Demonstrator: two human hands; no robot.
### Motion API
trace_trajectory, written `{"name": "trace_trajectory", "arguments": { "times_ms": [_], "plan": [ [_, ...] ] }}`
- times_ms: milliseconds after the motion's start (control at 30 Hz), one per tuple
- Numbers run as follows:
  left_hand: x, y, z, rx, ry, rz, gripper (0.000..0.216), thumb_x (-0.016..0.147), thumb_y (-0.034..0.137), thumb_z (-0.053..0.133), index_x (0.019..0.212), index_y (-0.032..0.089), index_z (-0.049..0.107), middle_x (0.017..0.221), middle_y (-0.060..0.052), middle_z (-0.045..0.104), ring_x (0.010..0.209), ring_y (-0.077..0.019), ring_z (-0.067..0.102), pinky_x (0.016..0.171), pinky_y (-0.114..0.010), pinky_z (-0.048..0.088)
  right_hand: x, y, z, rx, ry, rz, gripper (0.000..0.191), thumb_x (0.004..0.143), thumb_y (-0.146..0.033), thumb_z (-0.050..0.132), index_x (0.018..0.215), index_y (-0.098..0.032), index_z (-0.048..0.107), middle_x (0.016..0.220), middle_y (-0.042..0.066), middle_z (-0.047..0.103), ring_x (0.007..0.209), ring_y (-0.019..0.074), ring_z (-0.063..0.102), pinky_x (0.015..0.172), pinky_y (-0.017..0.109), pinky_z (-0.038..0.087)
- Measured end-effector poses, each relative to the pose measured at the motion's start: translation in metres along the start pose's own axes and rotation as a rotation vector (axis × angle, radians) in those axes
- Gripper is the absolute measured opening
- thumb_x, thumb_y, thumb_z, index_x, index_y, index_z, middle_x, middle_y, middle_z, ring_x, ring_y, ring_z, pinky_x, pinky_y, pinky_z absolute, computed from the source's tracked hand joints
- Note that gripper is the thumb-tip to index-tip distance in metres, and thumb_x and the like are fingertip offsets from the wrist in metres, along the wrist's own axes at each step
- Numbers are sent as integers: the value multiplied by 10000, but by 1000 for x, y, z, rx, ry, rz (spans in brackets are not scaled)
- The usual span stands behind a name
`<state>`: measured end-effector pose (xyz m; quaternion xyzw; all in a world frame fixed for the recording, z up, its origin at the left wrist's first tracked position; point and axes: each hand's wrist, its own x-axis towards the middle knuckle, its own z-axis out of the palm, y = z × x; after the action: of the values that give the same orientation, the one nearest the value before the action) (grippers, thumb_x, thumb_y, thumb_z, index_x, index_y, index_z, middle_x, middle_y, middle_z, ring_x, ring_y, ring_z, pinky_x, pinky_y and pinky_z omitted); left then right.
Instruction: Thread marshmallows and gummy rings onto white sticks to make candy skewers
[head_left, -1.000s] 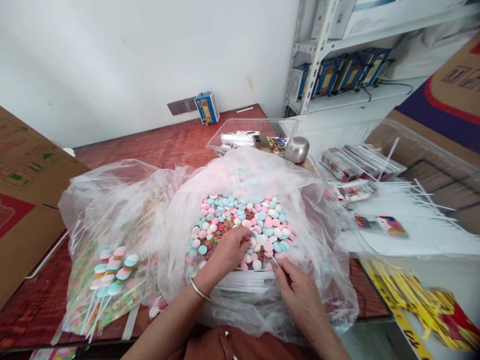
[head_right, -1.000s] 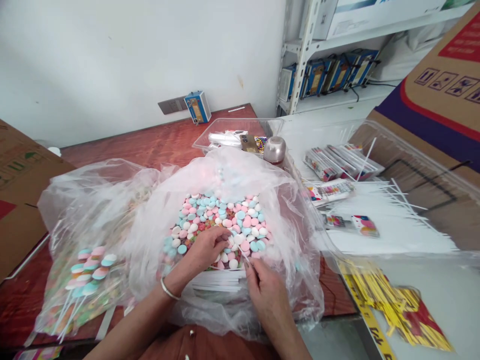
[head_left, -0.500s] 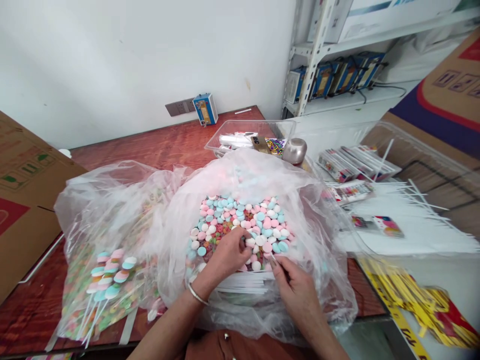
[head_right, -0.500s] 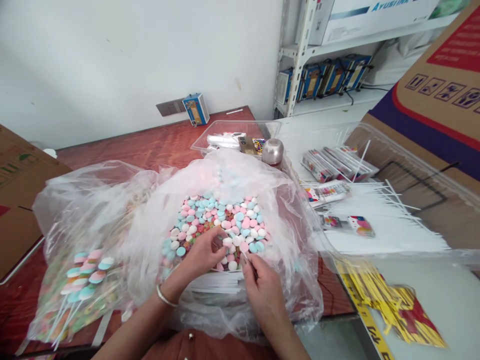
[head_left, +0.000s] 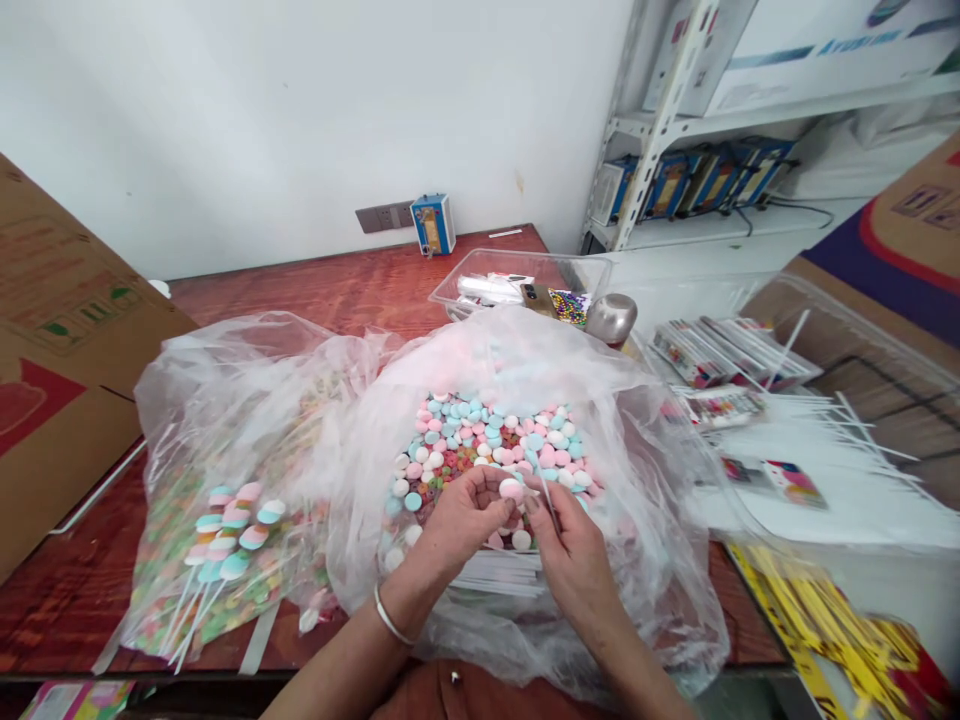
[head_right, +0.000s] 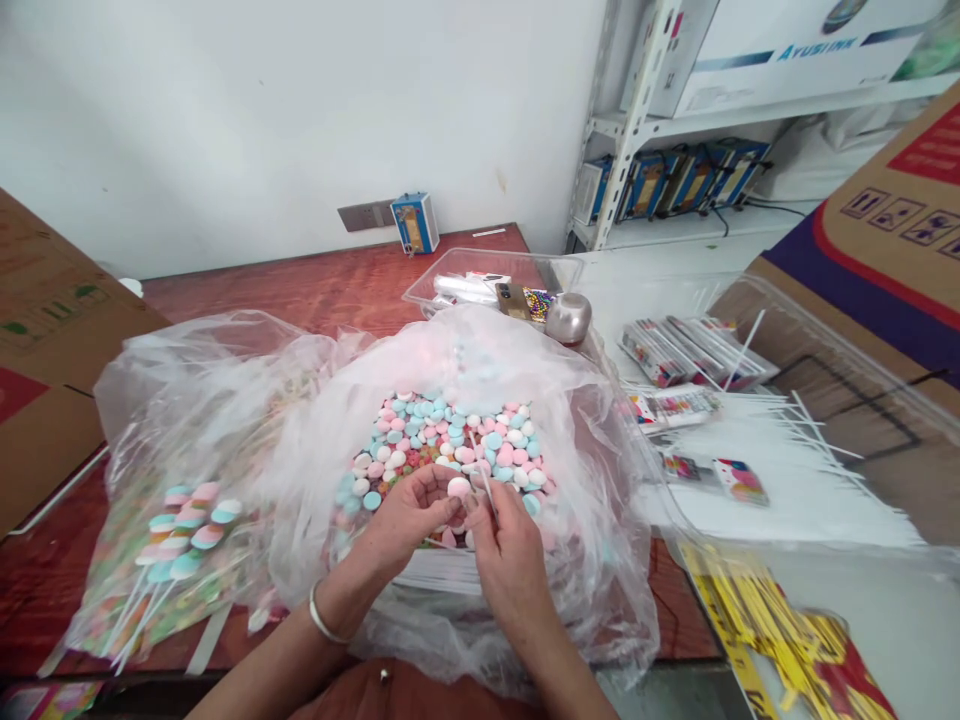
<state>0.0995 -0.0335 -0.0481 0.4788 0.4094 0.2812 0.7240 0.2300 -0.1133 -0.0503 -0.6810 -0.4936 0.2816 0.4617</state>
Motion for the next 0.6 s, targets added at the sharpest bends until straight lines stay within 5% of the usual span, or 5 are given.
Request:
{"name": "trace_trajectory", "arguments": {
  "times_ms": [267, 467, 600],
  "plan": [
    [12, -1, -8, -24, 251, 108, 349, 663, 286, 751, 926, 159, 559, 705, 31, 625, 592, -104, 612, 593, -236, 509, -29, -1, -7, -58, -271, 1, 442, 968, -373, 351, 1240, -168, 632, 1053, 108, 742, 917, 229, 697, 763, 278, 531],
    [9, 0, -6, 28, 203, 154, 304, 702, 253, 715, 948, 162, 562, 778, 6, 661, 665, -111, 636, 635, -239, 532, -29, -15, -5, 110, -307, 106, 425, 964, -400, 376, 1185, -196, 675, 572, -12, 627, 488, 167, 557, 526, 237, 486],
    [7, 0, -4, 54, 200, 158, 300, 702, 272, 727, 932, 166, 566, 813, -14, 680, 697, -124, 652, 668, -256, 546, -26, -13, -4, 113, -258, 106, 398, 949, -401, 380, 1066, -217, 713, 447, -49, 497, 388, 146, 440, 426, 223, 410]
  ]
}}
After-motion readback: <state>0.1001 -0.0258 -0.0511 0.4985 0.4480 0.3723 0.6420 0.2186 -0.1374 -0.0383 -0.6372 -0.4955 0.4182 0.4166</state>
